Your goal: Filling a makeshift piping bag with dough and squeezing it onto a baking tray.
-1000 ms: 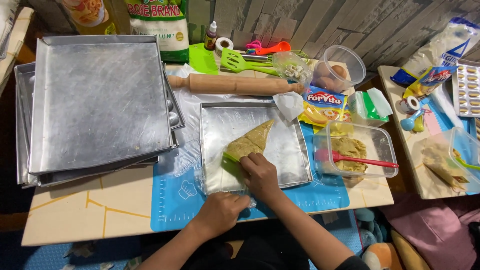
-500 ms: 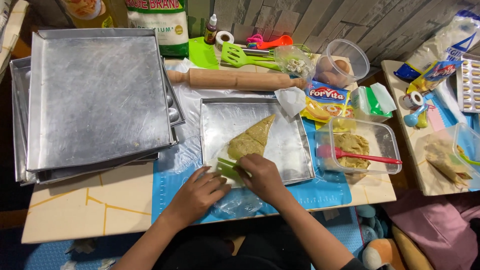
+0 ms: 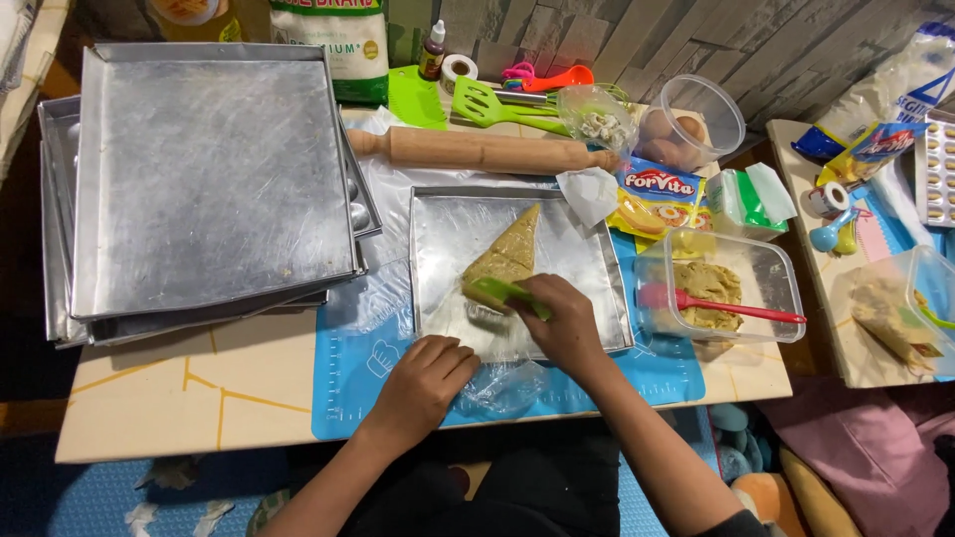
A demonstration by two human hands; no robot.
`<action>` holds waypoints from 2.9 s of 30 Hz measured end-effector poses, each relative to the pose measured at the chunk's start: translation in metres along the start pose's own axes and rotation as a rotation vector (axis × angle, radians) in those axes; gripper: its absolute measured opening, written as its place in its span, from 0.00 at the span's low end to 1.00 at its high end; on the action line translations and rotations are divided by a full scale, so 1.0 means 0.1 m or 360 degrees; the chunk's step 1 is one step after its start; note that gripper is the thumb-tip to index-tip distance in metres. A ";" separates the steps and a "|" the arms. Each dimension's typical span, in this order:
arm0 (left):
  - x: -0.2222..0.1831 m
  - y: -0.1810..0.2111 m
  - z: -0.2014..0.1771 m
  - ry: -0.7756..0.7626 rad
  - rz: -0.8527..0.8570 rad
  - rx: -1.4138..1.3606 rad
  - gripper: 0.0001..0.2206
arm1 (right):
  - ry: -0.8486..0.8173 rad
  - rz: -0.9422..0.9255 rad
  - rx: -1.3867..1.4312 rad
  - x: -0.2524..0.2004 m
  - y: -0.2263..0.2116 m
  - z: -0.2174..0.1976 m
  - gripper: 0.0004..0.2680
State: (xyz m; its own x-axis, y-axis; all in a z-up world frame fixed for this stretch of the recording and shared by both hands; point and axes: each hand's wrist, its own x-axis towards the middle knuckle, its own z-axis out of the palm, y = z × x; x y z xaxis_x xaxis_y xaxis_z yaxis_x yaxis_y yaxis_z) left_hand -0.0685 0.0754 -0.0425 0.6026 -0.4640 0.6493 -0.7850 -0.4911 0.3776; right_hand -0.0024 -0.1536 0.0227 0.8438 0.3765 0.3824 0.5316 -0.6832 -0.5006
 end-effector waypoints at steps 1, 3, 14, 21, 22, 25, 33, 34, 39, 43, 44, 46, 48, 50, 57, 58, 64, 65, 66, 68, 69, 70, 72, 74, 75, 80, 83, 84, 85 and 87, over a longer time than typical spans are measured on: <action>0.00 0.02 -0.01 0.0001 -0.0008 0.0000 0.08 | -0.0008 -0.0001 0.0003 -0.08 -0.07 0.06 0.05; 0.03 0.04 -0.02 0.0015 0.0010 0.0088 0.12 | -0.0097 -0.0443 -0.0561 -0.23 -0.20 0.16 0.15; 0.18 0.24 0.06 0.0188 0.0045 0.0087 0.03 | 0.0081 -0.0456 -0.1163 -0.25 -0.09 0.46 0.11; 0.08 0.25 0.02 0.0158 -0.0128 0.0063 0.08 | -0.0097 -0.0440 -0.0882 -0.37 -0.22 0.33 0.10; 0.04 0.24 0.05 0.0152 -0.0128 0.0061 0.08 | -0.0098 -0.0435 -0.0880 -0.37 -0.20 0.37 0.10; 0.04 0.22 0.07 0.0292 -0.0117 0.0035 0.07 | -0.0083 -0.0466 -0.1007 -0.27 -0.13 0.48 0.09; 0.06 0.30 0.09 0.0307 -0.0176 0.0006 0.12 | -0.0121 -0.0360 -0.0932 -0.11 0.09 0.46 0.13; 0.04 0.26 0.08 0.0306 -0.0168 0.0009 0.12 | -0.0113 -0.0359 -0.0933 -0.13 0.01 0.43 0.13; 0.00 0.20 0.06 0.0336 -0.0160 0.0081 0.10 | -0.0010 -0.0495 -0.0847 -0.22 -0.13 0.58 0.09; 0.07 0.23 0.10 0.0314 -0.0148 0.0033 0.09 | 0.0128 -0.0585 -0.0967 -0.03 0.00 0.70 0.09; 0.07 0.22 0.13 0.0298 -0.0149 0.0005 0.11 | 0.0144 -0.0588 -0.0965 0.01 0.03 0.69 0.09; 0.06 0.19 0.23 0.0286 -0.0144 -0.0024 0.14 | 0.0162 -0.0590 -0.0969 0.04 0.18 0.73 0.09; 0.03 0.17 0.38 0.0413 -0.0194 0.0114 0.10 | -0.0041 -0.0372 -0.0957 0.01 0.46 0.82 0.06; 0.05 0.20 0.31 0.0391 -0.0212 0.0085 0.10 | -0.0119 -0.0250 -0.0840 0.15 0.34 0.62 0.05; 0.09 0.27 0.20 0.0139 -0.0211 0.0204 0.23 | 0.0114 0.0209 -0.0288 0.41 0.09 -0.34 0.04; 0.15 0.31 0.22 0.0135 -0.0209 0.0203 0.23 | 0.0116 0.0213 -0.0287 0.40 0.05 -0.39 0.04; 0.41 0.41 0.42 0.0067 -0.0100 0.0341 0.14 | -0.0149 0.0191 -0.0255 0.25 -0.05 -0.29 0.08; 0.43 0.41 0.44 0.0179 -0.0046 0.0211 0.07 | -0.0297 0.0131 -0.0272 0.21 -0.03 -0.24 0.07; 0.44 0.41 0.44 0.0286 0.0011 0.0084 0.08 | -0.0440 0.0071 -0.0284 0.17 -0.02 -0.18 0.06; 0.46 0.40 0.33 0.0272 0.0104 -0.0124 0.08 | -0.0472 -0.0092 -0.0379 0.10 0.20 -0.03 0.06; 0.47 0.40 0.26 0.0258 0.0193 -0.0335 0.08 | -0.0504 -0.0256 -0.0473 0.06 0.30 0.05 0.07; 0.42 0.39 0.26 0.0255 0.0189 -0.0332 0.08 | -0.0505 -0.0258 -0.0467 0.08 0.30 0.05 0.07; 0.33 0.40 0.25 0.0251 0.0058 -0.0679 0.17 | -0.0409 -0.0388 -0.0573 0.10 0.28 0.05 0.06; 0.25 0.37 0.31 0.0227 0.0051 -0.0688 0.18 | -0.0434 -0.0318 -0.0548 0.12 0.31 0.03 0.06; 0.22 0.36 0.33 0.0206 0.0051 -0.0697 0.18 | -0.0456 -0.0248 -0.0528 0.13 0.33 0.02 0.07; 0.19 0.19 0.30 -0.0121 -0.0057 -0.0053 0.32 | -0.0439 0.0236 -0.0160 0.18 0.06 -0.34 0.02; 0.25 0.17 0.30 -0.0026 0.0019 0.0074 0.21 | -0.0435 0.0148 -0.0255 0.09 0.06 -0.15 0.02; 0.29 0.20 0.29 0.0122 0.0140 0.0004 0.05 | -0.0535 0.0067 -0.0381 0.03 0.09 -0.04 0.02; 0.30 0.22 0.29 0.0121 0.0144 0.0001 0.05 | -0.0533 0.0072 -0.0382 -0.02 0.14 0.05 0.02; 0.31 0.24 0.29 0.0173 0.0137 -0.0110 0.02 | -0.0318 0.0075 -0.0514 -0.09 0.25 0.25 0.05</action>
State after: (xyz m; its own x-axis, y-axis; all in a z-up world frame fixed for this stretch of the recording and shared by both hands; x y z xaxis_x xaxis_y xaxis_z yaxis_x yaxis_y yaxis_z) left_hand -0.0646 0.0275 -0.0327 0.5165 -0.4175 0.7476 -0.8433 -0.3994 0.3596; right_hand 0.0050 -0.1582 -0.0123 0.8815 0.4324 0.1898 0.4682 -0.8527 -0.2315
